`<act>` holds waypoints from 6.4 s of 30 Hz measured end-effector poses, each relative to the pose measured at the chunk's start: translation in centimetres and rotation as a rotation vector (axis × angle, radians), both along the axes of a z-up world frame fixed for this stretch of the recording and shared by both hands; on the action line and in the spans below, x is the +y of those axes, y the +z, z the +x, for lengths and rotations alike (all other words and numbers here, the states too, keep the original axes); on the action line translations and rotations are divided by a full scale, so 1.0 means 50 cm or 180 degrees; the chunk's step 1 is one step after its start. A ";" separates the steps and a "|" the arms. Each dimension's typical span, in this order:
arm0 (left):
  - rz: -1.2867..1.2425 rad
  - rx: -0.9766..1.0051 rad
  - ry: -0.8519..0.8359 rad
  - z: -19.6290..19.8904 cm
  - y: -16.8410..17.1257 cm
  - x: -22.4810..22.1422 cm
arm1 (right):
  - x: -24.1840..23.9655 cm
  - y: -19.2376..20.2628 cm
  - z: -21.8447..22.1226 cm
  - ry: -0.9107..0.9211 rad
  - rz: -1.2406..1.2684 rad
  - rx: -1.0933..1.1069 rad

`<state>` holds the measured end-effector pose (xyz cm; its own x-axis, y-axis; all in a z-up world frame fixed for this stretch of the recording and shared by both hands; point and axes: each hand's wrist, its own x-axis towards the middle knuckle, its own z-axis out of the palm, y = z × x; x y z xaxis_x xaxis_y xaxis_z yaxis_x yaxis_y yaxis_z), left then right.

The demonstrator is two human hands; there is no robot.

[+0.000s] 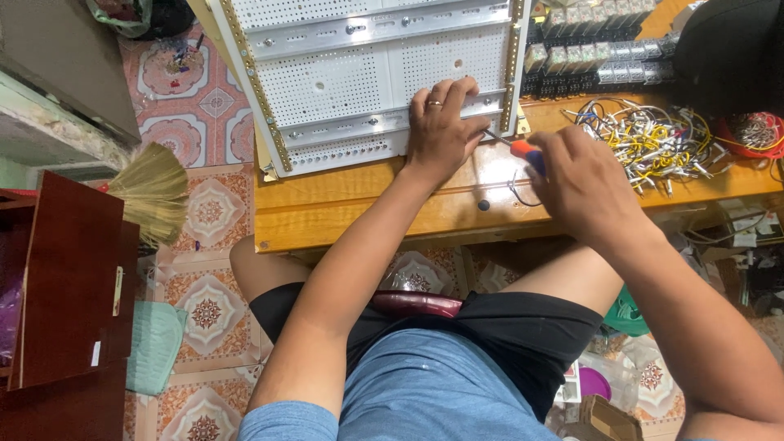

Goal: Using a manual screwdriver to attach and detach metal mounting rails onto a perforated electrical panel.

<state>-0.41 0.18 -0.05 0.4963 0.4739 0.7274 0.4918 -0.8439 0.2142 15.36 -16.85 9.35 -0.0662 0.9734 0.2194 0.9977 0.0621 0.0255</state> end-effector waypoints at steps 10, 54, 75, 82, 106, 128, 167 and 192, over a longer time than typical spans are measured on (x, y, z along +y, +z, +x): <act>-0.0060 0.0001 -0.0120 -0.013 0.011 -0.006 | 0.009 -0.043 0.011 -0.0617 0.0126 -0.0354; -0.4960 0.2283 -0.1822 -0.583 -0.233 -0.456 | 0.169 0.096 -0.074 0.1584 0.1653 0.0593; -0.4121 0.2587 -0.1284 -0.573 -0.239 -0.497 | 0.189 0.069 -0.088 0.1404 0.1882 0.0211; -0.4790 0.1533 -0.1342 -0.601 -0.226 -0.445 | 0.196 0.062 -0.078 0.1265 0.1899 0.0079; 0.0019 -0.0508 -0.0035 -0.228 0.168 0.115 | 0.249 0.174 -0.159 0.0531 0.1040 -0.0414; 0.0476 -0.0825 0.0641 -0.139 0.147 0.149 | 0.246 0.211 -0.170 0.1798 0.1408 -0.1058; 0.0426 -0.0889 0.0656 -0.133 0.134 0.158 | 0.252 0.219 -0.157 0.2199 0.1310 -0.0043; 0.0328 -0.0845 0.0658 -0.136 0.133 0.155 | 0.240 0.227 -0.166 0.1791 0.1066 -0.0262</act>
<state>-7.19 7.94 6.60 0.1848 0.4620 0.8674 0.5931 -0.7562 0.2764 7.08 -4.85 20.70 -0.5745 0.6654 0.4767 0.8093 0.5490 0.2090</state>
